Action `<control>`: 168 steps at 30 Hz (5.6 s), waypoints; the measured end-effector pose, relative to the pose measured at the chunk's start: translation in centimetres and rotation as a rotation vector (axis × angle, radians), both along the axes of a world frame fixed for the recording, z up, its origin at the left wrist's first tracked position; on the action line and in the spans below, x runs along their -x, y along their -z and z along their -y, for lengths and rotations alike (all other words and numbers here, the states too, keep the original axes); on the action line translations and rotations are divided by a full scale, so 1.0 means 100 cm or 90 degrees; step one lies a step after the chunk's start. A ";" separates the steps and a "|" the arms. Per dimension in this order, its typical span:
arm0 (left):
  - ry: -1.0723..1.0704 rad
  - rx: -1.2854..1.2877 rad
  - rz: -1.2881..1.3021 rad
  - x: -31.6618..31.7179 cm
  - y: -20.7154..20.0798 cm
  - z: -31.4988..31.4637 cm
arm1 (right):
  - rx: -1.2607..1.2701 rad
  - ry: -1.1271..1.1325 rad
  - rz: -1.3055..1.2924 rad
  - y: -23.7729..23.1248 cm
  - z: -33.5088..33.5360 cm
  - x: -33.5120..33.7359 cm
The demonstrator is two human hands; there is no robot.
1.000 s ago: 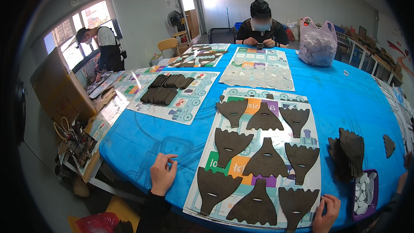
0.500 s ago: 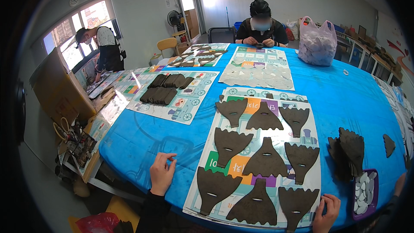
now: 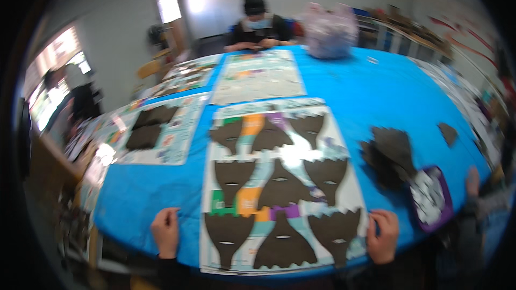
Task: Sorting and placing pre-cut shoe upper components onto labeled sheets.
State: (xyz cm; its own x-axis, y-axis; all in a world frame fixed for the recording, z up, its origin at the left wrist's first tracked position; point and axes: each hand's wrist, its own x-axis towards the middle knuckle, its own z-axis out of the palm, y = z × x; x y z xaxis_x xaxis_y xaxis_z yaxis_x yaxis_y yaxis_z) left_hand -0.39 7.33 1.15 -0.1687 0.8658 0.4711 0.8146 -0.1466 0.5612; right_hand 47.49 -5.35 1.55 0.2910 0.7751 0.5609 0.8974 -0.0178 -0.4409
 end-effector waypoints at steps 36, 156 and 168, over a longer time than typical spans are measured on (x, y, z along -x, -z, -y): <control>-0.029 0.173 -0.166 -0.006 -0.011 0.007 | -0.008 -0.010 -0.032 -0.007 0.000 -0.001; -0.026 0.140 -0.239 0.020 0.005 0.008 | -0.539 -1.126 -0.516 -0.155 -0.016 0.155; -0.002 0.137 -0.242 0.014 0.000 0.000 | -0.641 -1.064 -0.638 -0.158 -0.012 0.177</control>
